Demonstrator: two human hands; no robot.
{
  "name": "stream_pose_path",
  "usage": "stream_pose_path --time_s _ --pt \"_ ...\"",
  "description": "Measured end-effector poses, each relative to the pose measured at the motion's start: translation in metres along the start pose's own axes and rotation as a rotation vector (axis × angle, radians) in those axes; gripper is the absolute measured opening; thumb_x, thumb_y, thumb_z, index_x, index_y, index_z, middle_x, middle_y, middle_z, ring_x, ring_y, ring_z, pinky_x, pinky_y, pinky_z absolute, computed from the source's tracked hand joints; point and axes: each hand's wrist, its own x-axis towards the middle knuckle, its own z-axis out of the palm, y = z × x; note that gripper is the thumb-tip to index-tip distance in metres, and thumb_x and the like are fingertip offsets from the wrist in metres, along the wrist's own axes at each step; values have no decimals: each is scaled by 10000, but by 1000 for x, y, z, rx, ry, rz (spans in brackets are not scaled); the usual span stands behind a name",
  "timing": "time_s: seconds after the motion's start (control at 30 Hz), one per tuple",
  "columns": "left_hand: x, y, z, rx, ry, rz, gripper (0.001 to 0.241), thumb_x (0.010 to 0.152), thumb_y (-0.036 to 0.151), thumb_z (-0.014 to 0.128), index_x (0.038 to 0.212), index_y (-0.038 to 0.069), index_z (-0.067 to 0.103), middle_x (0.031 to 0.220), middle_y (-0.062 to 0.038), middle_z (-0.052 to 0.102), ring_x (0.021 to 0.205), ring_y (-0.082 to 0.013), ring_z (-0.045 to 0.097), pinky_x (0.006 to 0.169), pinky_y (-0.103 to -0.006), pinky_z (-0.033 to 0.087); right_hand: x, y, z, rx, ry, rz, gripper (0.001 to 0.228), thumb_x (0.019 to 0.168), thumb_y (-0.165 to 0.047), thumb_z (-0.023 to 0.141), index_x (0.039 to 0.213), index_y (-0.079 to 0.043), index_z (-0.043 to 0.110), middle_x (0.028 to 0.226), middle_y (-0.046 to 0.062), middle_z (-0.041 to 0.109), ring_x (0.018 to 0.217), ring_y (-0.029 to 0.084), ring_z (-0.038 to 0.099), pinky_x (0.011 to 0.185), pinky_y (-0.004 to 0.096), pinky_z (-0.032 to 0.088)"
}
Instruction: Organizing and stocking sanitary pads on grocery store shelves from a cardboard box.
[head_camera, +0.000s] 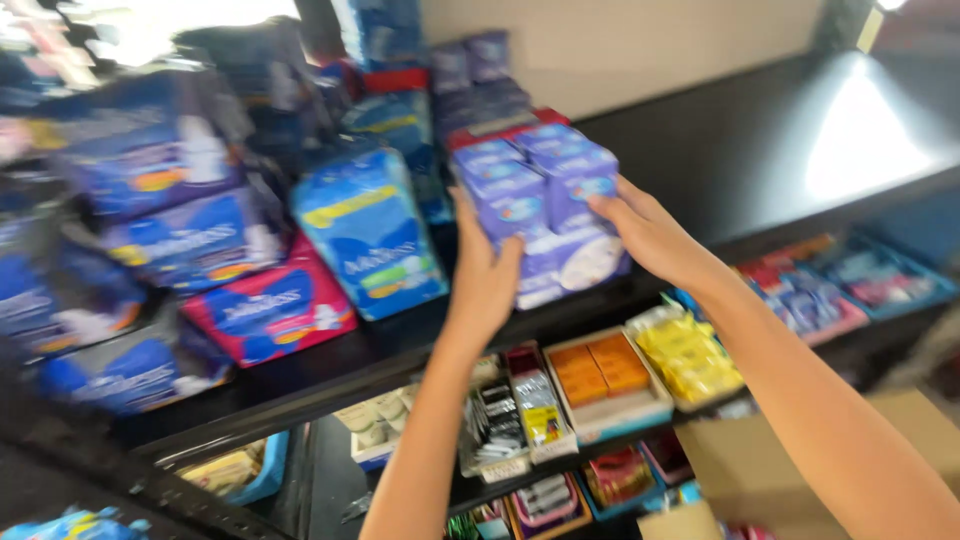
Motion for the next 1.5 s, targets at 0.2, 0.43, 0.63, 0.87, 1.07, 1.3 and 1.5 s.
stream_pose_path --time_s 0.2,0.43,0.63,0.87,1.07,1.3,1.5 --pt "-49 55 5 275 204 280 974 929 82 735 1627 -36 66 1709 -262 142 1625 -373 151 1346 -412 113 -34 5 -40 -285 91 -298 562 1056 -145 594 1541 9 355 1524 116 473 1411 192 438 1166 342 346" --pt "-160 36 93 104 -107 531 593 810 100 729 1346 130 478 1323 -161 568 1359 -410 564 1209 -470 455 -180 -7 -139 -492 228 -165 355 1054 -111 583 1400 -31 585 1380 67 640 1306 168 621 1027 314 511" --pt "-212 -23 238 1 -789 73 587 896 160 721 1412 50 465 1353 -215 583 1239 -420 582 1027 -469 492 -322 135 -257 -181 690 428 299 1056 -202 553 1270 -19 652 1110 44 725 1082 155 676 958 310 532" --pt "-372 -157 404 106 -1381 -227 539 918 305 699 1364 79 497 1274 -200 561 1147 -429 582 929 -536 491 -579 447 -315 -248 751 896 174 931 -83 550 1002 -37 702 848 68 694 793 201 634 743 365 540" --pt "-517 -262 519 282 -1463 -387 472 905 298 734 1266 64 540 1324 -245 522 1186 -449 561 951 -546 498 -589 579 -240 -633 354 1359 830 766 -292 908 1443 -180 440 1450 256 433 1272 420 532 1058 464 482" --pt "-590 -356 606 624 -1288 -276 695 800 211 745 1444 146 490 1434 -224 452 1222 -430 530 967 -526 494 -598 676 -207 -975 -158 1284 1079 735 -347 887 1590 -403 231 1633 181 196 1416 464 380 1049 545 451" --pt "-636 -416 639 799 -1211 -141 522 952 186 599 1449 335 539 1444 -186 461 1255 -389 504 956 -506 481 -673 755 -202 -806 166 1305 717 860 -249 788 1465 -279 406 1529 195 401 1226 459 549 959 507 551"
